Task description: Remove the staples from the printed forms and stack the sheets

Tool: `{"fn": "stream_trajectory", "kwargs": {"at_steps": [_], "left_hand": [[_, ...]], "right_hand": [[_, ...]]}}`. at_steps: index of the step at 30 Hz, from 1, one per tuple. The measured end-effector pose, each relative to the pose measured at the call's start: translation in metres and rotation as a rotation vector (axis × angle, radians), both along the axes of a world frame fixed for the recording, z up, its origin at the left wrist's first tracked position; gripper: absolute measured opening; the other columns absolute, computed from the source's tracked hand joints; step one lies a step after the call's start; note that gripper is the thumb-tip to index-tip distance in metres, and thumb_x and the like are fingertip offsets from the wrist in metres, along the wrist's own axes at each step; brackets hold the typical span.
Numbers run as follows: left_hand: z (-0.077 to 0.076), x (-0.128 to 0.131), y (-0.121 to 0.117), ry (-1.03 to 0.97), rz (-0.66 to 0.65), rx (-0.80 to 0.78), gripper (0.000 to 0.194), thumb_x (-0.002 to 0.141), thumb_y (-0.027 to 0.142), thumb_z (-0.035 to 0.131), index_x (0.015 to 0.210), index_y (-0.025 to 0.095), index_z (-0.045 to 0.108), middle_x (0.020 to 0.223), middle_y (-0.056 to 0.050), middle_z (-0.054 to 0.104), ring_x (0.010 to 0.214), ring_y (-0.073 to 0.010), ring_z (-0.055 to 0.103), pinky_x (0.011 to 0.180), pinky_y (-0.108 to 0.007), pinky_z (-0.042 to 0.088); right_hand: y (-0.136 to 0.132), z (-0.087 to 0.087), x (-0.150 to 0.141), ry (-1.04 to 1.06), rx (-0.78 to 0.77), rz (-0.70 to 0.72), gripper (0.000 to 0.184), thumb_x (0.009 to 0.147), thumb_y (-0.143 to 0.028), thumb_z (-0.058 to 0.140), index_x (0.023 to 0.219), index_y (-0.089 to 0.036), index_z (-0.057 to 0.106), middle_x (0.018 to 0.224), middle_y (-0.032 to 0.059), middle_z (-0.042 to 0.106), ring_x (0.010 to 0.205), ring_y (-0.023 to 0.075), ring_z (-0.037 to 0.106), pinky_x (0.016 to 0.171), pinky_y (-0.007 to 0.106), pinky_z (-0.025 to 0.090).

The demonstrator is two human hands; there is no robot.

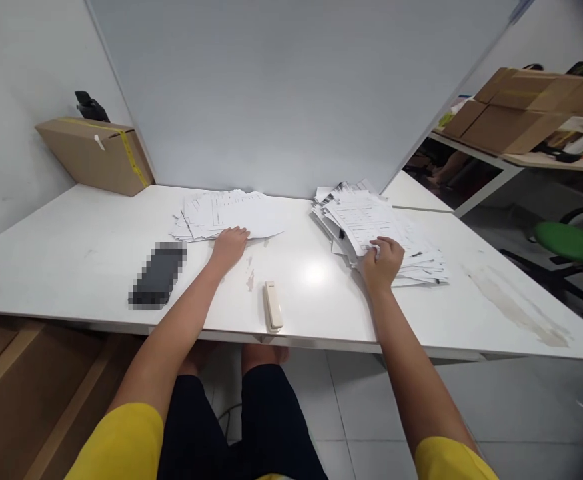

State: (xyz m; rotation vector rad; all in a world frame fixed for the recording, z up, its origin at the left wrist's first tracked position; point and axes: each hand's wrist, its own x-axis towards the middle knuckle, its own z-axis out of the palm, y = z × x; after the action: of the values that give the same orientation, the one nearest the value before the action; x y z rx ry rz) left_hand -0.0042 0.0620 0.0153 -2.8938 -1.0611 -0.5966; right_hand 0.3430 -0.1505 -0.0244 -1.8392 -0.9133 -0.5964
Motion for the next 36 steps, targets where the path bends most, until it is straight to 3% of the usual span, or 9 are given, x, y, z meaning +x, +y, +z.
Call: {"fn": "stream_trajectory", "kwargs": {"at_steps": [2, 8, 15, 20, 25, 27, 29, 31, 36], "left_hand": [[0.002, 0.0, -0.001, -0.01, -0.002, -0.003, 0.043, 0.1, 0.014, 0.036, 0.127, 0.018, 0.071, 0.131, -0.012, 0.072, 0.13, -0.0274, 0.064, 0.111, -0.046, 0.047], [0.001, 0.0, 0.002, 0.007, 0.057, 0.014, 0.051, 0.093, 0.013, 0.045, 0.141, 0.016, 0.062, 0.153, -0.012, 0.057, 0.147, -0.0338, 0.046, 0.12, -0.052, 0.038], [0.001, -0.003, 0.003, -0.117, 0.02, 0.01, 0.04, 0.094, 0.015, 0.043, 0.116, 0.02, 0.076, 0.124, -0.009, 0.076, 0.122, -0.027, 0.067, 0.113, -0.047, 0.044], [0.007, 0.001, -0.01, -0.504, -0.068, 0.044, 0.029, 0.101, 0.034, 0.046, 0.098, 0.023, 0.072, 0.099, -0.009, 0.077, 0.102, -0.0254, 0.071, 0.101, -0.043, 0.05], [0.009, 0.018, -0.024, -1.116, 0.104, 0.022, 0.058, 0.095, 0.076, 0.044, 0.072, 0.023, 0.045, 0.064, 0.003, 0.042, 0.066, -0.0161, 0.048, 0.063, -0.03, 0.045], [0.008, 0.021, -0.027, -1.194, 0.109, -0.02, 0.062, 0.091, 0.082, 0.045, 0.071, 0.024, 0.036, 0.063, 0.005, 0.032, 0.06, -0.0129, 0.038, 0.056, -0.027, 0.038], [0.007, 0.019, -0.027, -1.193, 0.093, -0.053, 0.064, 0.089, 0.084, 0.045, 0.07, 0.024, 0.033, 0.063, 0.006, 0.03, 0.059, -0.0123, 0.035, 0.055, -0.027, 0.035], [0.004, 0.013, -0.026, -1.133, 0.077, -0.079, 0.067, 0.085, 0.089, 0.044, 0.071, 0.024, 0.034, 0.063, 0.005, 0.034, 0.06, -0.0131, 0.038, 0.055, -0.028, 0.038], [-0.003, 0.003, -0.022, -0.904, 0.098, -0.111, 0.074, 0.074, 0.097, 0.046, 0.087, 0.024, 0.046, 0.074, 0.0, 0.053, 0.071, -0.0204, 0.058, 0.063, -0.033, 0.049]], "right_hand": [[0.001, 0.0, 0.0, -0.002, -0.001, 0.016, 0.022, 0.079, -0.018, 0.045, 0.09, -0.02, 0.064, 0.111, 0.0163, 0.064, 0.113, 0.0329, 0.055, 0.103, 0.056, 0.043], [0.004, 0.003, -0.001, -0.013, 0.007, 0.019, 0.022, 0.08, -0.016, 0.044, 0.088, -0.02, 0.064, 0.108, 0.015, 0.065, 0.109, 0.031, 0.056, 0.102, 0.053, 0.044], [0.005, 0.009, -0.003, -0.017, -0.01, 0.016, 0.024, 0.08, -0.013, 0.043, 0.089, -0.021, 0.064, 0.106, 0.014, 0.064, 0.109, 0.0309, 0.057, 0.101, 0.053, 0.044], [0.004, 0.017, -0.012, -0.053, -0.025, 0.051, 0.024, 0.083, -0.016, 0.042, 0.091, -0.022, 0.065, 0.106, 0.0143, 0.065, 0.109, 0.0313, 0.058, 0.101, 0.054, 0.044], [0.014, 0.025, -0.063, 0.058, -0.014, 0.439, 0.024, 0.092, -0.036, 0.049, 0.106, -0.024, 0.065, 0.116, 0.0143, 0.065, 0.12, 0.0324, 0.056, 0.111, 0.054, 0.04], [0.03, 0.026, -0.087, 0.237, -0.011, 0.615, 0.042, 0.09, -0.05, 0.058, 0.125, -0.026, 0.059, 0.135, 0.0136, 0.06, 0.133, 0.0325, 0.049, 0.116, 0.054, 0.036], [0.052, 0.028, -0.104, 0.477, -0.016, 0.755, 0.064, 0.085, -0.059, 0.063, 0.14, -0.029, 0.048, 0.15, 0.012, 0.05, 0.142, 0.0319, 0.042, 0.119, 0.054, 0.034], [0.074, 0.032, -0.108, 0.702, -0.005, 0.87, 0.071, 0.082, -0.061, 0.063, 0.143, -0.029, 0.043, 0.15, 0.0106, 0.051, 0.142, 0.0308, 0.043, 0.118, 0.055, 0.036], [0.102, 0.041, -0.091, 0.922, 0.064, 1.115, 0.05, 0.068, -0.044, 0.069, 0.113, -0.026, 0.057, 0.115, 0.0061, 0.071, 0.119, 0.0294, 0.061, 0.11, 0.049, 0.044]]}}
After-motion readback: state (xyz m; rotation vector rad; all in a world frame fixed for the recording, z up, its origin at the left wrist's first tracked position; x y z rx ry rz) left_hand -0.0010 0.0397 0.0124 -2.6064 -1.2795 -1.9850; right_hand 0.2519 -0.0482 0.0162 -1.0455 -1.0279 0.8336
